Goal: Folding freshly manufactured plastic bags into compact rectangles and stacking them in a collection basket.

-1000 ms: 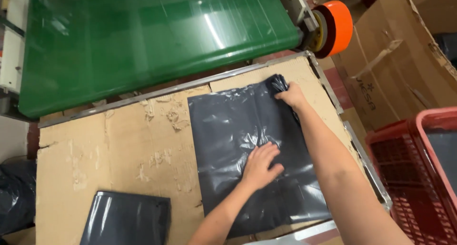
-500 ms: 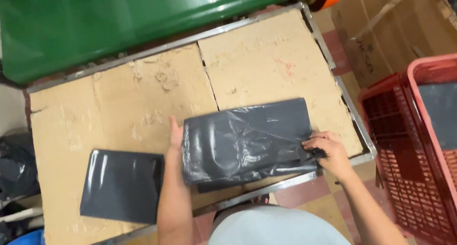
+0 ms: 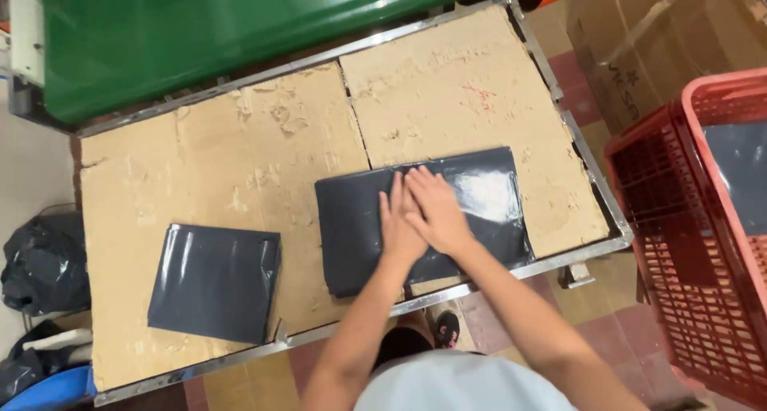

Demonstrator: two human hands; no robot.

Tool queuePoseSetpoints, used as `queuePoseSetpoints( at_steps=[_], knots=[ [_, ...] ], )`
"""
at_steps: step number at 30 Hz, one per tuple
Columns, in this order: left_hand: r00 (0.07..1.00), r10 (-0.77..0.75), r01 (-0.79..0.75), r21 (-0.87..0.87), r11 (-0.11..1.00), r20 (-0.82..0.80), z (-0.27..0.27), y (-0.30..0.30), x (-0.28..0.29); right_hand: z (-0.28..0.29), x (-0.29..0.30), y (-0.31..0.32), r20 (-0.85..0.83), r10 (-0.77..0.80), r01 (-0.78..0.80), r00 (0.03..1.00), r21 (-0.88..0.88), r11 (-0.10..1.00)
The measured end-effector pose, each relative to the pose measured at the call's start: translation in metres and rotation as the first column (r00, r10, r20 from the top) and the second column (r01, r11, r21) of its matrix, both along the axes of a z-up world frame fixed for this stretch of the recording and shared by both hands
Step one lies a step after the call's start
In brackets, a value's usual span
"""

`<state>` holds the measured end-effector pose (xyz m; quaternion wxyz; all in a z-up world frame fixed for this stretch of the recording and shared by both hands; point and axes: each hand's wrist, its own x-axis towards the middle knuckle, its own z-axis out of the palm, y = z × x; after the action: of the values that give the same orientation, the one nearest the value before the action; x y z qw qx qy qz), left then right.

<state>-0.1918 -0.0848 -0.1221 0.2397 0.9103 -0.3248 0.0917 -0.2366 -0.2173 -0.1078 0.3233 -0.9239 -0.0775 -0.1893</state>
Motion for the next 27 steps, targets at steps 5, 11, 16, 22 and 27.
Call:
queuePoseSetpoints(
  at_steps=[5,11,16,22,27],
  knots=[
    [0.995,0.057,-0.035,0.255,0.966,-0.078,0.011,0.035,-0.007,-0.035,0.001,-0.023,-0.022,-0.252,0.215,0.968,-0.456,0.864],
    [0.968,-0.233,0.245,0.145,0.959,-0.093,-0.004,0.147,-0.032,-0.042,-0.023,-0.096,-0.115,-0.558,0.403,0.822,-0.576,0.712],
    [0.814,-0.413,0.350,0.224,0.910,0.407,-0.054,0.174,-0.036,-0.046,-0.074,0.034,-0.175,-0.031,-0.026,0.984,-0.315,0.949],
    [0.594,-0.656,0.734,-0.018,0.678,-0.466,0.071,0.111,-0.048,-0.001,-0.138,0.067,-0.245,0.397,-0.376,0.885,0.129,0.918],
    [-0.004,-0.571,0.013,-0.571,0.821,-0.821,0.008,0.084,0.026,-0.058,-0.171,0.013,-0.399,0.314,0.016,0.862,0.640,0.768]
  ],
)
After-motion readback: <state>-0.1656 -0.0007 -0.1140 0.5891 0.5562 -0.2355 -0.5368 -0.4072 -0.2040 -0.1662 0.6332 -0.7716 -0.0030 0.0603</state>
